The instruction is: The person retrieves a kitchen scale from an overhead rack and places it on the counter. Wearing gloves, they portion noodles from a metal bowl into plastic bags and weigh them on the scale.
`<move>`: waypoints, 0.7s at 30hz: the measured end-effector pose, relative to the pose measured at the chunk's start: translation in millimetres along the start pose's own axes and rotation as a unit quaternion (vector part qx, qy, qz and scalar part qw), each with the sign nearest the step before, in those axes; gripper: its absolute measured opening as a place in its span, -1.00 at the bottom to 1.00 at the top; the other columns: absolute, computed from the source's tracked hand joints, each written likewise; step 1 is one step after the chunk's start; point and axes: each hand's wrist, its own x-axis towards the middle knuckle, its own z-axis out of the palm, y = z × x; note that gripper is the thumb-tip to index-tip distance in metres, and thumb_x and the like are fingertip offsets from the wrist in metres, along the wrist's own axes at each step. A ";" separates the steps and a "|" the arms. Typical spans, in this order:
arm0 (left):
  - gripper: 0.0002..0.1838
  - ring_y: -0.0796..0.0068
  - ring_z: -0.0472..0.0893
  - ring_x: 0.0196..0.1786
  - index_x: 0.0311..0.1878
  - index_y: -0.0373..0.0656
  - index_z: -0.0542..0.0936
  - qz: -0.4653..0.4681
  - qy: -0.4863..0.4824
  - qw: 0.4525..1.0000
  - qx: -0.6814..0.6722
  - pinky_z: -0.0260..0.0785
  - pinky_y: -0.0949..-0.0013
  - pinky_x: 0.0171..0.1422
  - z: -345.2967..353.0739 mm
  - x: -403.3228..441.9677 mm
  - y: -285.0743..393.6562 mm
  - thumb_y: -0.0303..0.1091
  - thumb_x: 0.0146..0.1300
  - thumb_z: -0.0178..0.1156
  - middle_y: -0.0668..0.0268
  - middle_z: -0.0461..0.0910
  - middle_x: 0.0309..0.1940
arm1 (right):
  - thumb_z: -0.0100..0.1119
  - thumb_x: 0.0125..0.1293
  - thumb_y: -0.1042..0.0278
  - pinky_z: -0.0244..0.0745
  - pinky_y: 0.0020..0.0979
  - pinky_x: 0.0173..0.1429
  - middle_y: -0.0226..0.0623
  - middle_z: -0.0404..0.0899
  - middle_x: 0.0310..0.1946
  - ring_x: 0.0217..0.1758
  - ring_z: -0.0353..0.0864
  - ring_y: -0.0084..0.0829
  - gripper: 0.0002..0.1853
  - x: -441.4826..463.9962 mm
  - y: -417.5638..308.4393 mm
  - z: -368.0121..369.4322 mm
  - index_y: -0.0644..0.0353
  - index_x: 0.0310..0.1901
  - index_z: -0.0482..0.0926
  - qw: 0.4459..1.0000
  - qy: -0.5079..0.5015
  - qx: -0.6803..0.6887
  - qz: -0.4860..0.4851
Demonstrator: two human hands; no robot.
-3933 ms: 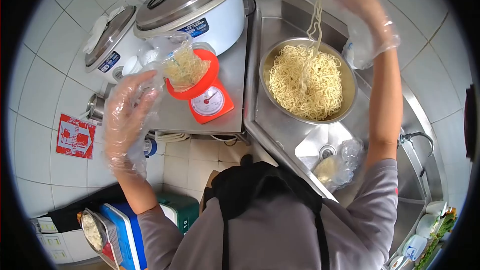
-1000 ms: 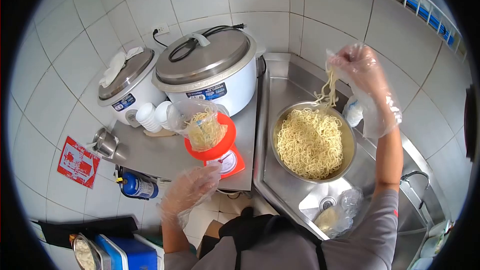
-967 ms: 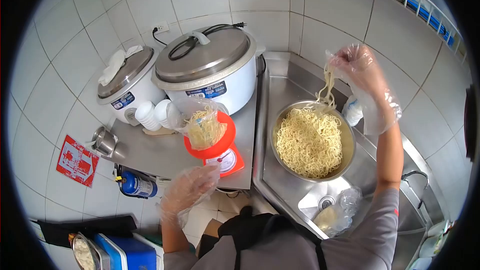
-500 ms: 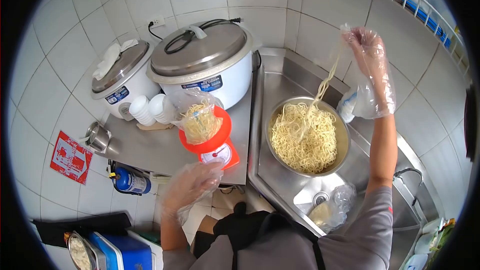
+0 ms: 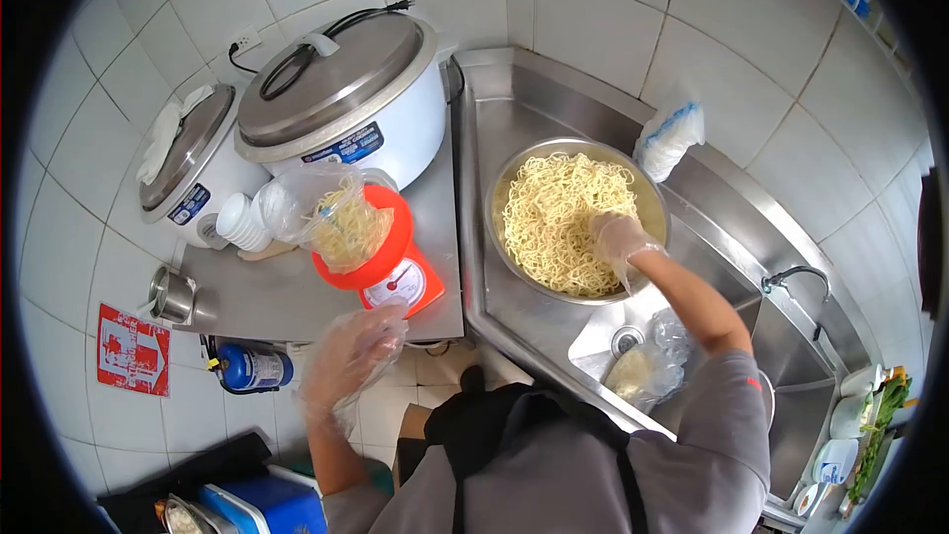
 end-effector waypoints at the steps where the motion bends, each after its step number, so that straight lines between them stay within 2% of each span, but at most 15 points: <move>1: -0.64 0.10 0.55 -0.22 0.03 -0.12 0.51 -0.027 -0.009 0.999 -0.030 0.37 0.22 -0.12 -2.8 2.0 -2.4 -0.38 0.12 0.17 0.14 0.59 -0.30 | 0.13 0.02 0.18 0.50 -0.24 -0.16 -0.06 0.61 -0.30 -0.28 0.61 -0.14 -0.73 2.2 11.4 -4.1 0.20 -0.33 0.60 0.999 0.015 0.043 0.022; 3: -0.65 0.09 0.54 -0.18 0.02 -0.12 0.51 -0.091 -0.036 0.991 -0.095 0.36 0.21 -0.08 -7.1 -2.3 -2.8 -0.38 0.12 0.17 0.13 0.58 -0.26 | 0.10 0.02 0.28 0.51 -0.27 -0.21 -0.04 0.61 -0.36 -0.30 0.62 -0.16 -0.79 -15.8 9.8 -62.1 0.24 -0.42 0.61 0.989 0.033 0.130 0.065; 4: -0.65 0.09 0.54 -0.18 0.02 -0.12 0.51 -0.093 -0.035 0.991 -0.087 0.36 0.21 -0.08 -8.0 -3.5 0.5 -0.38 0.12 0.17 0.13 0.58 -0.25 | 0.15 -0.01 0.34 0.48 -0.27 -0.29 -0.04 0.60 -0.46 -0.46 0.59 -0.22 -0.84 -11.8 27.4 -75.8 0.27 -0.53 0.59 0.968 0.077 0.238 0.026; 5: -0.65 0.10 0.54 -0.18 0.03 -0.12 0.51 -0.091 -0.030 0.992 -0.076 0.36 0.21 -0.08 -10.5 -1.4 4.1 -0.38 0.12 0.17 0.12 0.58 -0.24 | 0.20 -0.02 0.35 0.44 -0.31 -0.39 -0.14 0.58 -0.56 -0.58 0.53 -0.36 -0.84 -29.8 19.9 -111.0 0.29 -0.57 0.57 0.923 0.195 0.332 -0.007; 6: -0.64 0.10 0.54 -0.18 0.03 -0.12 0.50 -0.089 -0.024 0.994 -0.065 0.36 0.21 -0.08 -12.8 1.4 7.4 -0.38 0.12 0.17 0.12 0.58 -0.24 | 0.28 0.00 0.29 0.41 -0.40 -0.44 -0.27 0.54 -0.61 -0.58 0.51 -0.50 -0.80 -37.0 22.2 -145.0 0.28 -0.51 0.60 0.915 0.183 0.359 -0.027; 7: -0.64 0.11 0.55 -0.18 0.03 -0.12 0.50 -0.059 -0.019 0.998 -0.026 0.36 0.21 -0.08 -14.7 3.7 10.4 -0.38 0.12 0.17 0.12 0.57 -0.23 | 0.29 0.03 0.25 0.39 -0.42 -0.45 -0.32 0.52 -0.62 -0.57 0.48 -0.53 -0.77 -43.1 22.5 -167.6 0.28 -0.47 0.60 0.869 0.244 0.426 -0.055; 9: -0.64 0.12 0.55 -0.17 0.04 -0.12 0.50 -0.003 -0.007 0.999 0.054 0.36 0.22 -0.08 -17.1 7.2 16.7 -0.38 0.13 0.16 0.13 0.57 -0.21 | 0.28 0.08 0.19 0.36 -0.44 -0.45 -0.38 0.50 -0.62 -0.55 0.45 -0.56 -0.73 -60.6 12.4 -221.7 0.28 -0.41 0.61 0.832 0.298 0.461 -0.083; 10: -0.65 0.14 0.55 -0.17 0.03 -0.12 0.50 -0.007 -0.013 0.999 0.036 0.37 0.22 -0.08 -17.8 9.4 20.0 -0.38 0.13 0.16 0.13 0.57 -0.18 | 0.27 0.09 0.17 0.35 -0.43 -0.45 -0.40 0.50 -0.61 -0.54 0.44 -0.55 -0.71 -67.7 4.6 -251.3 0.29 -0.39 0.61 0.847 0.296 0.433 -0.084; 12: -0.66 0.16 0.55 -0.16 0.02 -0.11 0.50 -0.016 -0.019 1.000 0.004 0.37 0.23 -0.07 -20.3 14.5 27.3 -0.38 0.13 0.16 0.15 0.56 -0.14 | 0.28 0.08 0.09 0.34 -0.39 -0.45 -0.35 0.50 -0.60 -0.53 0.44 -0.52 -0.64 -59.2 2.7 -285.7 0.31 -0.41 0.59 0.824 0.356 0.417 -0.142; 15: -0.68 0.19 0.55 -0.15 -0.02 -0.13 0.51 0.047 -0.006 0.997 0.064 0.37 0.24 -0.04 -28.3 27.3 32.2 -0.37 0.11 0.17 0.20 0.55 -0.08 | 0.23 0.11 0.10 0.34 -0.39 -0.43 -0.35 0.50 -0.60 -0.52 0.44 -0.50 -0.67 -55.9 -17.6 -324.7 0.29 -0.43 0.57 0.816 0.410 0.365 -0.182; 17: -0.66 0.25 0.57 -0.23 -0.04 -0.17 0.51 0.209 0.112 0.956 0.170 0.41 0.27 -0.08 -38.6 53.8 43.3 -0.38 0.07 0.22 0.21 0.56 -0.12 | 0.20 0.13 0.12 0.34 -0.39 -0.41 -0.35 0.49 -0.60 -0.51 0.44 -0.49 -0.68 -52.9 -42.7 -346.3 0.27 -0.44 0.56 0.825 0.436 0.302 -0.193; 18: -0.65 0.32 0.58 -0.25 -0.02 -0.18 0.51 0.126 0.114 0.979 0.117 0.41 0.31 -0.09 -46.8 63.2 64.0 -0.38 0.08 0.22 0.21 0.56 -0.15 | 0.18 0.14 0.12 0.34 -0.39 -0.40 -0.35 0.49 -0.60 -0.51 0.45 -0.48 -0.69 -50.6 -53.4 -357.9 0.27 -0.44 0.55 0.829 0.450 0.268 -0.199; 19: -0.64 0.39 0.58 -0.26 -0.01 -0.19 0.52 0.091 0.140 0.985 0.039 0.42 0.36 -0.11 -55.3 75.9 72.2 -0.38 0.08 0.24 0.22 0.57 -0.17 | 0.16 0.16 0.13 0.34 -0.39 -0.40 -0.35 0.49 -0.60 -0.51 0.45 -0.48 -0.70 -51.7 -69.5 -371.2 0.26 -0.45 0.54 0.830 0.465 0.229 -0.207; 20: -0.62 0.47 0.58 -0.28 0.00 -0.21 0.52 0.061 0.170 0.983 -0.041 0.42 0.40 -0.13 -64.0 88.8 80.7 -0.38 0.08 0.25 0.24 0.57 -0.20 | 0.15 0.17 0.14 0.34 -0.38 -0.39 -0.35 0.49 -0.60 -0.50 0.45 -0.47 -0.70 -55.3 -87.3 -384.3 0.25 -0.45 0.53 0.829 0.481 0.185 -0.216; 21: -0.60 0.54 0.58 -0.28 0.01 -0.22 0.52 0.081 0.219 0.962 -0.139 0.41 0.45 -0.16 -74.8 103.0 77.5 -0.36 0.07 0.27 0.26 0.57 -0.24 | 0.13 0.18 0.14 0.34 -0.38 -0.38 -0.35 0.48 -0.60 -0.50 0.45 -0.47 -0.71 -57.7 -105.3 -397.8 0.24 -0.46 0.53 0.825 0.498 0.142 -0.225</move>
